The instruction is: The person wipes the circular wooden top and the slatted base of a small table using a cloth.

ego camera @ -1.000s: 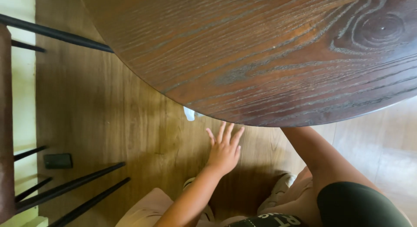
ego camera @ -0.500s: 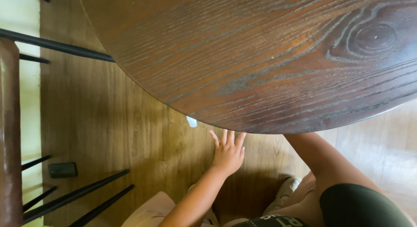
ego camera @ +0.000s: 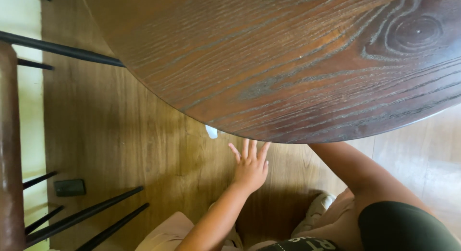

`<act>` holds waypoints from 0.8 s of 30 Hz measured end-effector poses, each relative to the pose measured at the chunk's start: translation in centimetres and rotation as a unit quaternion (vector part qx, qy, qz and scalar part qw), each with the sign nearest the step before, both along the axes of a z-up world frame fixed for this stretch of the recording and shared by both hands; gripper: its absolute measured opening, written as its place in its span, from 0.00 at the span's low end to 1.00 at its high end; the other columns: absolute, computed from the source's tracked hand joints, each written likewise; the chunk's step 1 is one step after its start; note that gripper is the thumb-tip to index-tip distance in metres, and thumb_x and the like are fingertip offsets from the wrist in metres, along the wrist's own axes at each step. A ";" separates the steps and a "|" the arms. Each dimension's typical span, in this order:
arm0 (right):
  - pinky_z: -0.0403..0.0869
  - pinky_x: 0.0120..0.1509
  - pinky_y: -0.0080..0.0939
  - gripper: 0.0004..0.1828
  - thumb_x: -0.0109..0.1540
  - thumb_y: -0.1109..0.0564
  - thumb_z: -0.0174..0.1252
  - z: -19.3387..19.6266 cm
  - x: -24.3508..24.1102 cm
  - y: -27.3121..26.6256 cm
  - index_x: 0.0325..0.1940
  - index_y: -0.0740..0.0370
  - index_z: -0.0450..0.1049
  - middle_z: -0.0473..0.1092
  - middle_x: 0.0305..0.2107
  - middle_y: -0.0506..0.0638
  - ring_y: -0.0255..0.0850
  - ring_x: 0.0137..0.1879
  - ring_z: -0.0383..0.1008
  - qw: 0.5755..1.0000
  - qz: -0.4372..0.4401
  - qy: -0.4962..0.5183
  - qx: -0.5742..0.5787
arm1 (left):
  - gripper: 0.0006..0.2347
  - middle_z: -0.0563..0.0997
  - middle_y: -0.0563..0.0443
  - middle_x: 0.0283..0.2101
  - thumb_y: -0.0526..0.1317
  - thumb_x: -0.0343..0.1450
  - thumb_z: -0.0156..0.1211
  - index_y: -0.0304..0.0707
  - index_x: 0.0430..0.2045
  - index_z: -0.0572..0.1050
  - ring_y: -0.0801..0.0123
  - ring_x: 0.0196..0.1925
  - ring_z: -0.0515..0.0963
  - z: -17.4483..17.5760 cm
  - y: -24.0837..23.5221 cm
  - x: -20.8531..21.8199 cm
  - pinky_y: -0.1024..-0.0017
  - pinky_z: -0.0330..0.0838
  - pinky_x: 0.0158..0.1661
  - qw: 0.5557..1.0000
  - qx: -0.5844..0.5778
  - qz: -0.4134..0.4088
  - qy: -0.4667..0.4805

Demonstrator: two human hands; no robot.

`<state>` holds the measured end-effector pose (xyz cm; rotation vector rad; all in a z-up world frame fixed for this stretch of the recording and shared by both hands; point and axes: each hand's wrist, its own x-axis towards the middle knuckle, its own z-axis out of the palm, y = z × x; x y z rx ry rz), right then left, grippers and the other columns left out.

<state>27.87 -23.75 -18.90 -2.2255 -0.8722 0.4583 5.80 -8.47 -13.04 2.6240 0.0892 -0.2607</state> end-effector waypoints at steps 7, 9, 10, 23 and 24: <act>0.66 0.69 0.52 0.23 0.71 0.51 0.45 1.1 -1.7 2.8 0.69 0.57 0.68 0.65 0.65 0.55 0.51 0.67 0.66 0.995 0.074 -0.071 -0.019 | 0.30 0.48 0.36 0.75 0.40 0.70 0.57 0.50 0.71 0.57 0.40 0.78 0.42 2.2 -0.4 0.0 0.18 0.23 0.61 1.000 -0.009 0.000 -0.013; 0.66 0.69 0.52 0.23 0.71 0.51 0.45 1.9 -3.0 3.6 0.69 0.57 0.68 0.65 0.65 0.55 0.51 0.67 0.67 0.979 0.110 -0.160 -0.057 | 0.31 0.48 0.36 0.75 0.40 0.70 0.58 0.51 0.71 0.57 0.41 0.78 0.41 2.4 -0.1 -0.2 0.18 0.23 0.61 1.000 -0.011 0.004 -0.021; 0.66 0.69 0.52 0.23 0.71 0.51 0.45 2.4 -3.1 3.7 0.69 0.57 0.68 0.65 0.65 0.55 0.51 0.67 0.67 0.966 0.127 -0.210 -0.078 | 0.31 0.47 0.36 0.76 0.40 0.69 0.58 0.51 0.71 0.57 0.41 0.78 0.41 2.4 0.2 -0.4 0.18 0.23 0.61 1.000 -0.011 0.006 -0.027; 0.63 0.65 0.59 0.23 0.65 0.57 0.45 -8.0 -2.0 5.0 0.64 0.60 0.71 0.68 0.61 0.61 0.58 0.62 0.67 0.979 0.037 -0.139 -0.147 | 0.32 0.47 0.38 0.76 0.38 0.68 0.60 0.52 0.71 0.57 0.42 0.79 0.42 4.4 -1.2 -1.2 0.17 0.23 0.61 0.998 -0.018 0.001 -0.064; 0.65 0.67 0.58 0.23 0.66 0.58 0.45 -8.1 -2.1 5.2 0.65 0.60 0.71 0.69 0.61 0.60 0.57 0.64 0.68 0.980 0.043 -0.126 -0.151 | 0.32 0.47 0.38 0.76 0.38 0.68 0.60 0.52 0.71 0.57 0.41 0.79 0.42 4.5 -1.1 -1.1 0.17 0.23 0.61 0.997 -0.019 0.001 -0.070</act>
